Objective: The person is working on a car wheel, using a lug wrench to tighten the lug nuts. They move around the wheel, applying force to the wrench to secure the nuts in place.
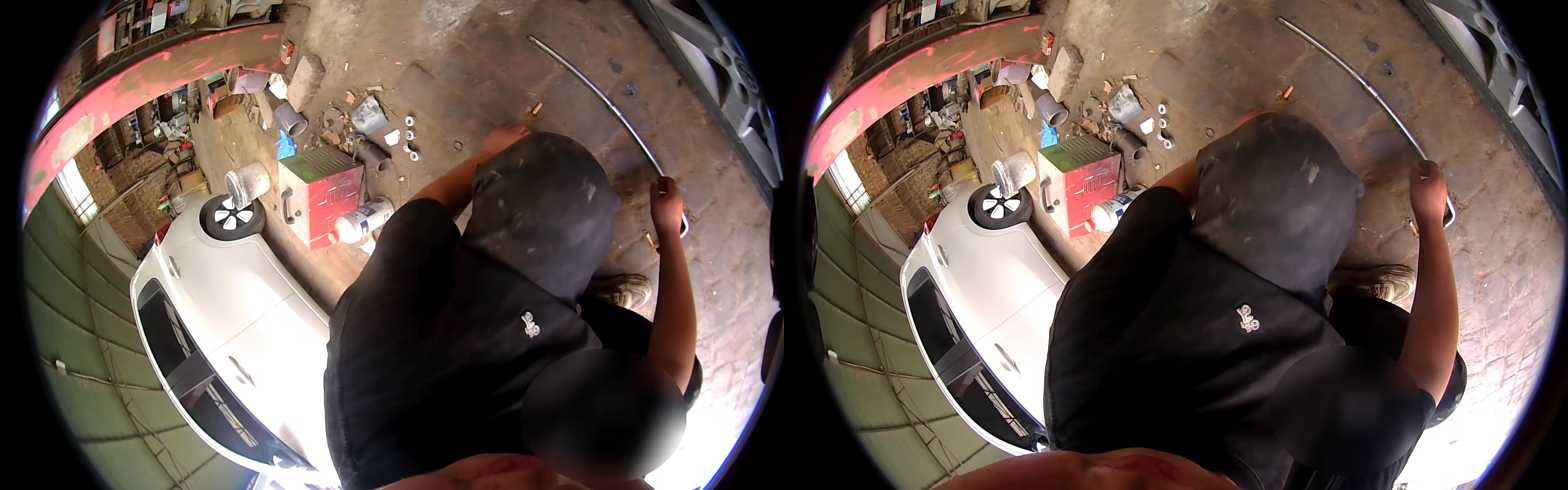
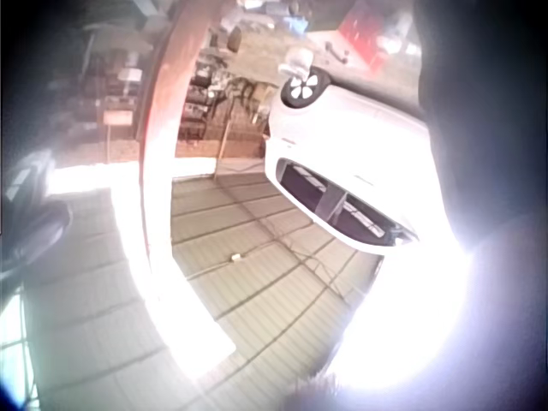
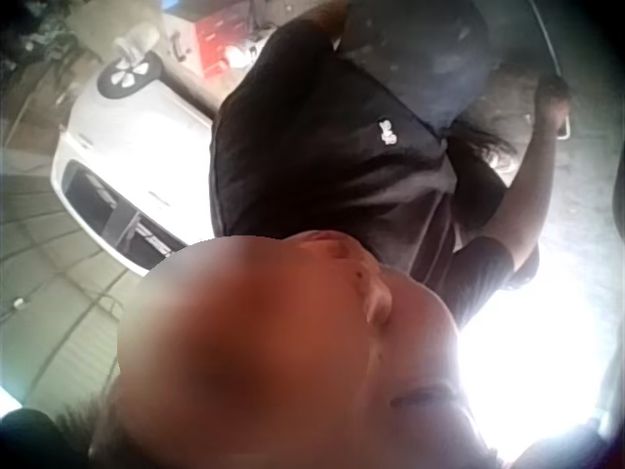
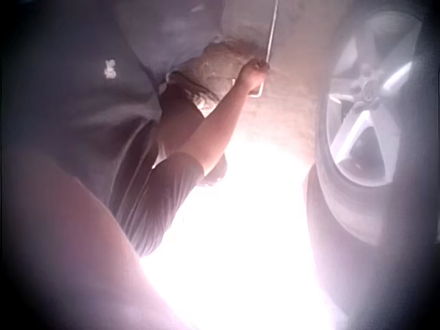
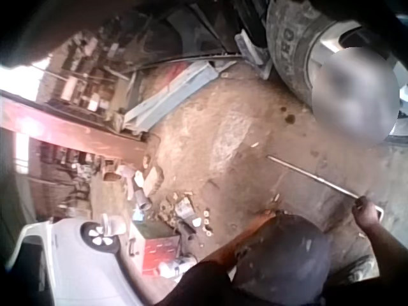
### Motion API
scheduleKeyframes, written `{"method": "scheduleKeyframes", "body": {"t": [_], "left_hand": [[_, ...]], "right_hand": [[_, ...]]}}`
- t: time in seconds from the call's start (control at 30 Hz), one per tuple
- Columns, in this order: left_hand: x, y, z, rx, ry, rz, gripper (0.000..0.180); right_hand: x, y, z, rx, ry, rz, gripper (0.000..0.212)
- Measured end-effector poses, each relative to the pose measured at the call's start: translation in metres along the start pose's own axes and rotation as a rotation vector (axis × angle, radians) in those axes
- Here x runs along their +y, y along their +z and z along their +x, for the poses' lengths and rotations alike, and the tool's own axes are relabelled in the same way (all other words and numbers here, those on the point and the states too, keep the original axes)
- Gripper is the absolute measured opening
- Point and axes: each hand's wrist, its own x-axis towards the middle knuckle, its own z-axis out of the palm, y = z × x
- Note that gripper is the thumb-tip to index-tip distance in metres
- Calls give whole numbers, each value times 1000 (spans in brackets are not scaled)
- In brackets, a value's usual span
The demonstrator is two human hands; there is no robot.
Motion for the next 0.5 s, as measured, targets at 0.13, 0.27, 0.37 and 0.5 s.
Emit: {"method": "scheduleKeyframes", "body": {"t": [0.13, 0.27, 0.37, 0.5], "left_hand": [[19, -61, -37, 38, -380, 401, 27], [-12, -104, -118, 54, -824, 498, 31], [-19, -103, -130, 155, -887, 543, 35], [-23, -87, -75, 267, -572, 300, 24]], "right_hand": [[1, -12, 6, 33, 42, 40, 30], [6, -11, 9, 123, -33, -122, 34], [-6, -19, 3, 72, -34, -268, 40], [7, -14, 2, 25, 36, -342, 39]]}}
